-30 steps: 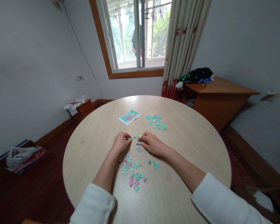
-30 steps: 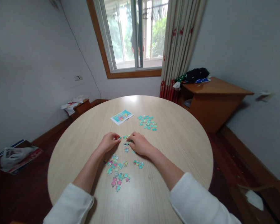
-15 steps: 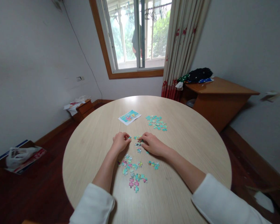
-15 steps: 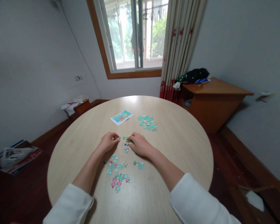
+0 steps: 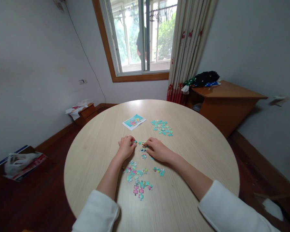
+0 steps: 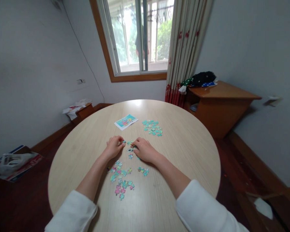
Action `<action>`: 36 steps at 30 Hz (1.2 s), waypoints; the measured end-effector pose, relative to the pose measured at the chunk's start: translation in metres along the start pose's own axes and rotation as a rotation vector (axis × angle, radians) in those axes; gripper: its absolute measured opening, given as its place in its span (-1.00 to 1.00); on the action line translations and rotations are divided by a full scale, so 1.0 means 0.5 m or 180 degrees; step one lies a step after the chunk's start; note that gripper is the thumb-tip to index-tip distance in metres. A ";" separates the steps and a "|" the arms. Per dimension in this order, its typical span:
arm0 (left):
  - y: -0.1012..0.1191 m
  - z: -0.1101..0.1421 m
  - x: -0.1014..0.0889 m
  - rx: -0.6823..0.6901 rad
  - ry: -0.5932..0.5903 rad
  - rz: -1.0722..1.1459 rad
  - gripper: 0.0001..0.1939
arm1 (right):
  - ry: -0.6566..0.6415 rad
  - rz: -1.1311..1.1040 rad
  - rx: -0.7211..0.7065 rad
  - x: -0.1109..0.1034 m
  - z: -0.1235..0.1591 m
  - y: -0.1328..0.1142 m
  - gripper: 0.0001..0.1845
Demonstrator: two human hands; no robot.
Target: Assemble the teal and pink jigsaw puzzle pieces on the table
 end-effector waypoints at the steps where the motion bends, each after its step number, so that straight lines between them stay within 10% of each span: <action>1: 0.002 0.000 0.000 0.0055 0.0027 0.0033 -0.89 | -0.0005 -0.0002 0.0005 0.000 0.000 0.000 -0.69; 36: -0.015 -0.014 0.000 -0.0171 0.0095 0.1370 -0.94 | 0.0003 -0.0006 -0.0038 -0.002 0.001 -0.002 -0.71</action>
Point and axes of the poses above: each hand's wrist, its own z-axis away from the middle knuckle, its own x-axis out of the palm, y = z × x, the point moved 8 cm from there along -z, towards the middle knuckle, and after that the axes turned 6 degrees about -x, right-handed, at the moved point
